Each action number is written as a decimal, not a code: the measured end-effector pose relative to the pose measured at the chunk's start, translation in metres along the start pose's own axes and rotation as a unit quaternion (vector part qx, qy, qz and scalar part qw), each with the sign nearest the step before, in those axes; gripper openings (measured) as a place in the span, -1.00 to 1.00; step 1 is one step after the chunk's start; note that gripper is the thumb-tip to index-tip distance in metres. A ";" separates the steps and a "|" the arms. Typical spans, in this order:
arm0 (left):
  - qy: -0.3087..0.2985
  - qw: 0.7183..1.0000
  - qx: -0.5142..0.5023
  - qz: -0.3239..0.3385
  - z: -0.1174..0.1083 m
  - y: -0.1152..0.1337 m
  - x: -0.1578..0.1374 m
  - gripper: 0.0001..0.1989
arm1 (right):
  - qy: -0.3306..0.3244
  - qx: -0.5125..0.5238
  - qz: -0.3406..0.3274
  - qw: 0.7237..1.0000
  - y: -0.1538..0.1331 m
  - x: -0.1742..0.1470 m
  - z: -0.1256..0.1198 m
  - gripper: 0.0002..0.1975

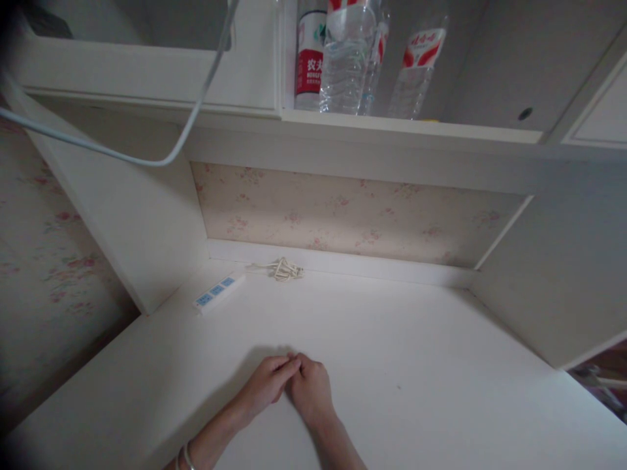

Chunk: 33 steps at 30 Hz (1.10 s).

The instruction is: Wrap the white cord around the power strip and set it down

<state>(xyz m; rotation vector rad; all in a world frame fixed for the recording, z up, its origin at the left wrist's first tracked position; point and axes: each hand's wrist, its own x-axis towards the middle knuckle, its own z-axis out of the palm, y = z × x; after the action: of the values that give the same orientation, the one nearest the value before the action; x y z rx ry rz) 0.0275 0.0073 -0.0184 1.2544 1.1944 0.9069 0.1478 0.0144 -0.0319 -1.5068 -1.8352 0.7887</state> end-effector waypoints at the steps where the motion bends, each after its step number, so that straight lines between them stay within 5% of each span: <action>1: 0.000 1.000 -0.001 0.000 0.000 -0.001 0.000 -0.56 | 0.000 0.002 0.000 1.000 0.000 0.000 0.000 -0.67; 33: -0.014 0.997 -0.064 -0.034 -0.003 -0.001 0.002 -0.57 | 0.000 0.013 -0.002 1.000 0.000 0.001 0.001 -0.64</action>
<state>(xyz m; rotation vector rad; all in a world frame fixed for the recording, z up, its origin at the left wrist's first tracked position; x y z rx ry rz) 0.0250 0.0096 -0.0199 1.1130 1.1315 0.8979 0.1472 0.0157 -0.0326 -1.4858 -1.8204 0.8083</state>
